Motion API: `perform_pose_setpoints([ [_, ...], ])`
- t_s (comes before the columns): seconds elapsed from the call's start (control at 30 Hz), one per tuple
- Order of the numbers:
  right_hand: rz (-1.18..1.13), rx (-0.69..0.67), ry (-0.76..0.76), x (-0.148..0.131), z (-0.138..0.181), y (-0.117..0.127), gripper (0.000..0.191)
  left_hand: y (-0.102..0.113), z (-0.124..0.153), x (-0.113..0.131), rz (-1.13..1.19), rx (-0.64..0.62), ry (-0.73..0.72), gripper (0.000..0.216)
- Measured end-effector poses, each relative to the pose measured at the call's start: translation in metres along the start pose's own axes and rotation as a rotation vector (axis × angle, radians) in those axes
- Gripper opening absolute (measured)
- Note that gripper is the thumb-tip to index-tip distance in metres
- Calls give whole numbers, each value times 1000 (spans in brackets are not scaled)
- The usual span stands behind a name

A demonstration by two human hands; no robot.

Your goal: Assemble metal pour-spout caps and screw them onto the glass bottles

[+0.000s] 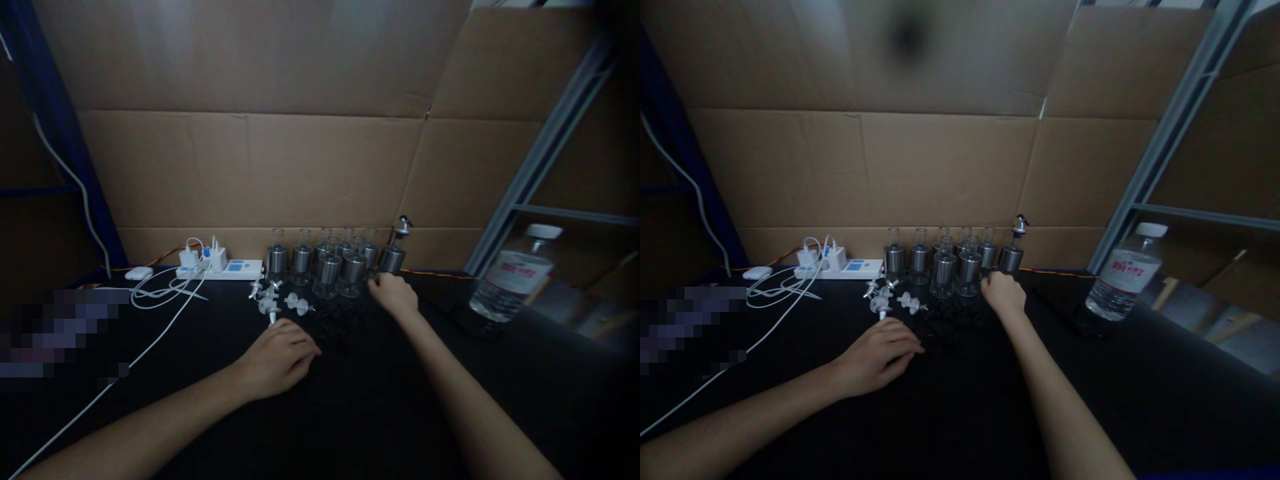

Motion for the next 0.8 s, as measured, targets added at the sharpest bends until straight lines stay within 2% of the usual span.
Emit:
perform_pose_setpoints([
  [0.17,-36,57,240,-58,31,13,36,25,4,-36,-296,191,201,25],
  [0.27,-114,100,468,-95,57,24,35,27,8,-56,-364,176,294,30],
  [0.33,-173,60,661,-118,77,28,33,26,8,-60,-355,148,301,32],
  [0.47,-203,-157,957,-145,116,28,22,23,6,-48,-302,133,211,33],
  [0.53,-168,-256,1021,-148,130,27,17,20,5,-41,-266,131,161,33],
  [0.63,-52,-375,1026,-144,140,19,16,14,4,-35,-157,109,105,31],
  [0.8,112,-460,992,-137,143,0,20,12,4,-38,22,153,106,31],
])
Point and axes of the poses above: each hand's wrist, its own z-axis away from the middle knuckle, its own y-axis out of the back of the hand, x = y × z, the point moved 10 cm from there along -z, towards the middle knuckle, and after that the axes turned 1 degree about z, right-handed, at the moved point
